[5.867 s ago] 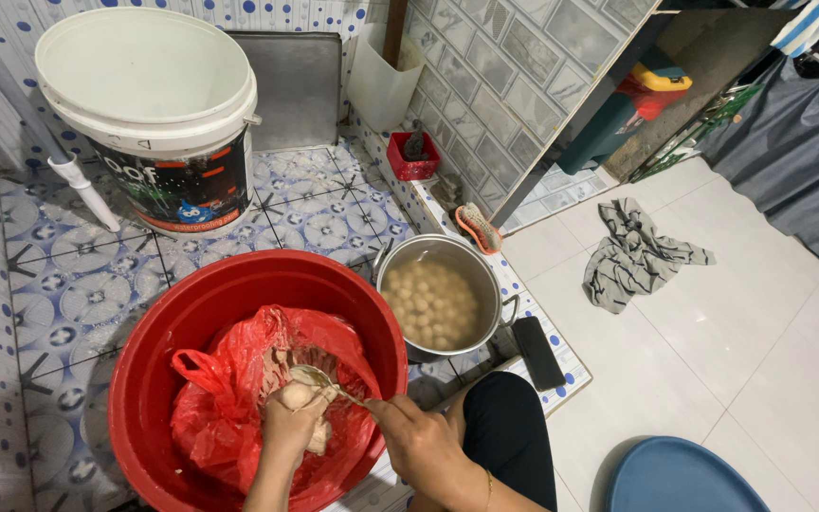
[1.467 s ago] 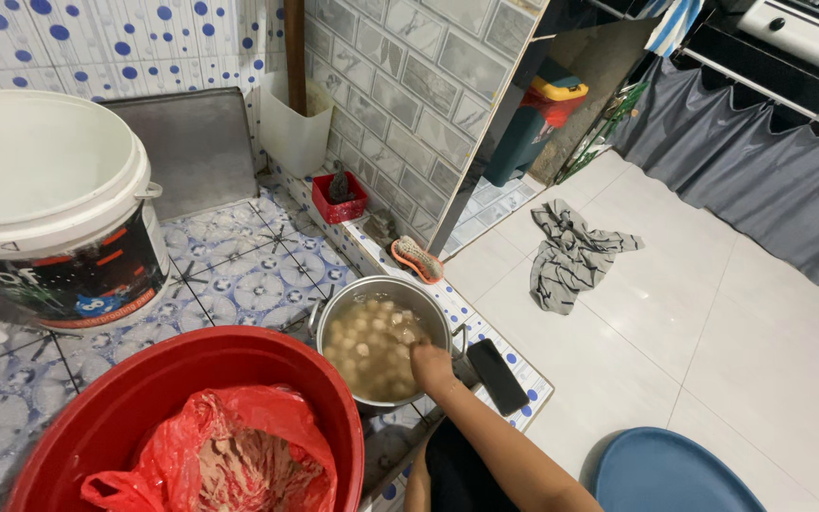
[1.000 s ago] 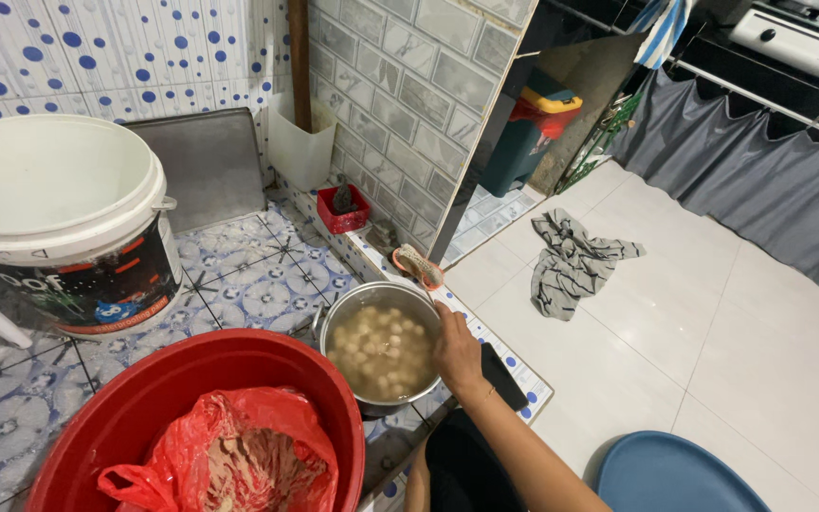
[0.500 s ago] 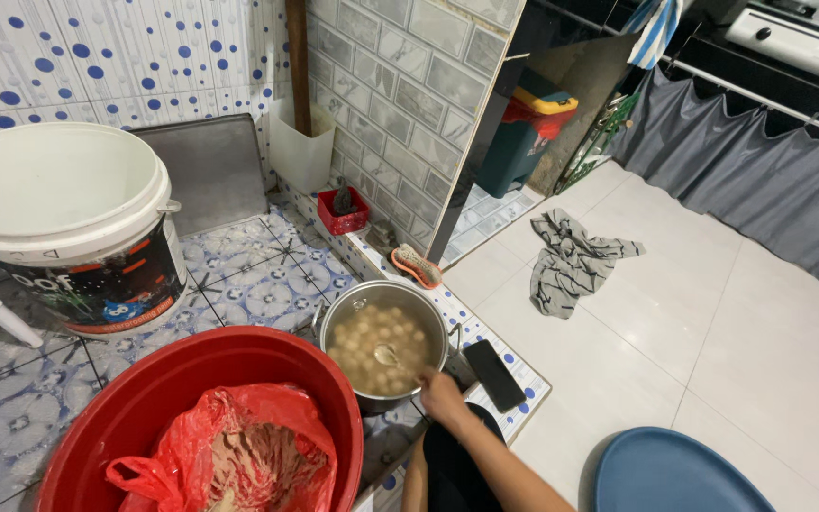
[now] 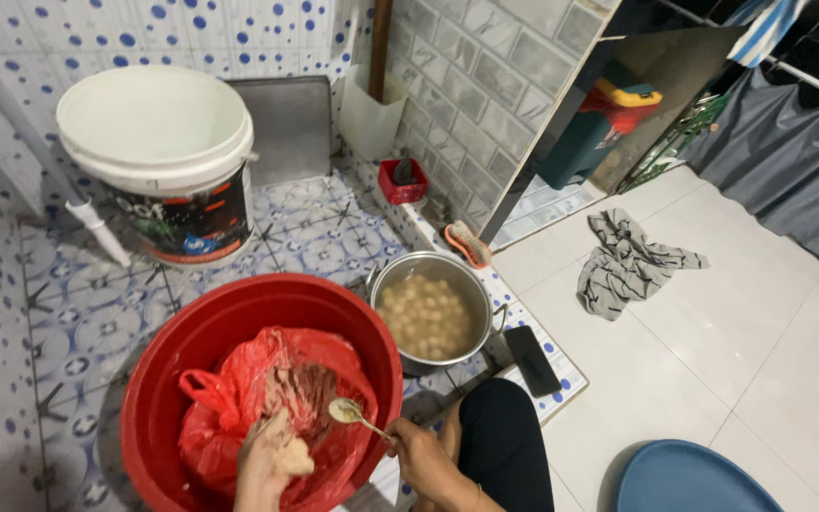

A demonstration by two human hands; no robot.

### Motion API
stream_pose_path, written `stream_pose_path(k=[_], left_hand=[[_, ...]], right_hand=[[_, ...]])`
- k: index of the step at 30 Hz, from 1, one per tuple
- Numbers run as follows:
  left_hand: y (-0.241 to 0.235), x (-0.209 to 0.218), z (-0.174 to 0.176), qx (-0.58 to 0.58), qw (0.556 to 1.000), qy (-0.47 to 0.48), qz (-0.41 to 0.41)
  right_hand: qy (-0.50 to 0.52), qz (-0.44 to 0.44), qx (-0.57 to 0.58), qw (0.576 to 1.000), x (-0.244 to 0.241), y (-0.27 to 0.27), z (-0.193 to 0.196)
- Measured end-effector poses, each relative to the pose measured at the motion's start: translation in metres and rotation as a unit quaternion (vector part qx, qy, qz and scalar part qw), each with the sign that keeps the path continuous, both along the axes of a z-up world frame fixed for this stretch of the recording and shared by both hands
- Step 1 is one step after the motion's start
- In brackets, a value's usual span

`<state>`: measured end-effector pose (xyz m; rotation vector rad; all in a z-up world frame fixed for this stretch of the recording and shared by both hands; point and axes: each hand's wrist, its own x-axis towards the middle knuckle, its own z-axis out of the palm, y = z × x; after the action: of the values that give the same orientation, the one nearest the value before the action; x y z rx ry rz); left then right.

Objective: The person scoops dough from a red plastic bag using a spoon and drops small portions into a pot of boiling water. The person repeats this process continuously to form and cook the dough balls.

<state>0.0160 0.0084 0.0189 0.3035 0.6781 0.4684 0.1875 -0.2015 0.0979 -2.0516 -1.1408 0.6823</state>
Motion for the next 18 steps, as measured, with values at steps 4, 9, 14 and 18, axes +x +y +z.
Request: stream_pose_path(k=[4, 9, 14, 18], left_hand=[[-0.013, 0.006, 0.059, 0.007, 0.991, 0.074, 0.112], [-0.012, 0.011, 0.028, 0.134, 0.964, 0.178, 0.143], [-0.016, 0.017, -0.007, 0.260, 0.940, 0.155, 0.159], [-0.024, 0.017, 0.021, 0.578, 0.782, 0.223, 0.070]], right_hand=[[-0.112, 0.061, -0.070, 0.989, -0.018, 0.009, 0.023], [-0.112, 0.097, -0.166, 0.975, -0.038, 0.026, 0.058], [-0.077, 0.105, -0.155, 0.979, -0.031, 0.030, 0.047], [-0.020, 0.117, -0.061, 0.991, -0.013, 0.029, 0.021]])
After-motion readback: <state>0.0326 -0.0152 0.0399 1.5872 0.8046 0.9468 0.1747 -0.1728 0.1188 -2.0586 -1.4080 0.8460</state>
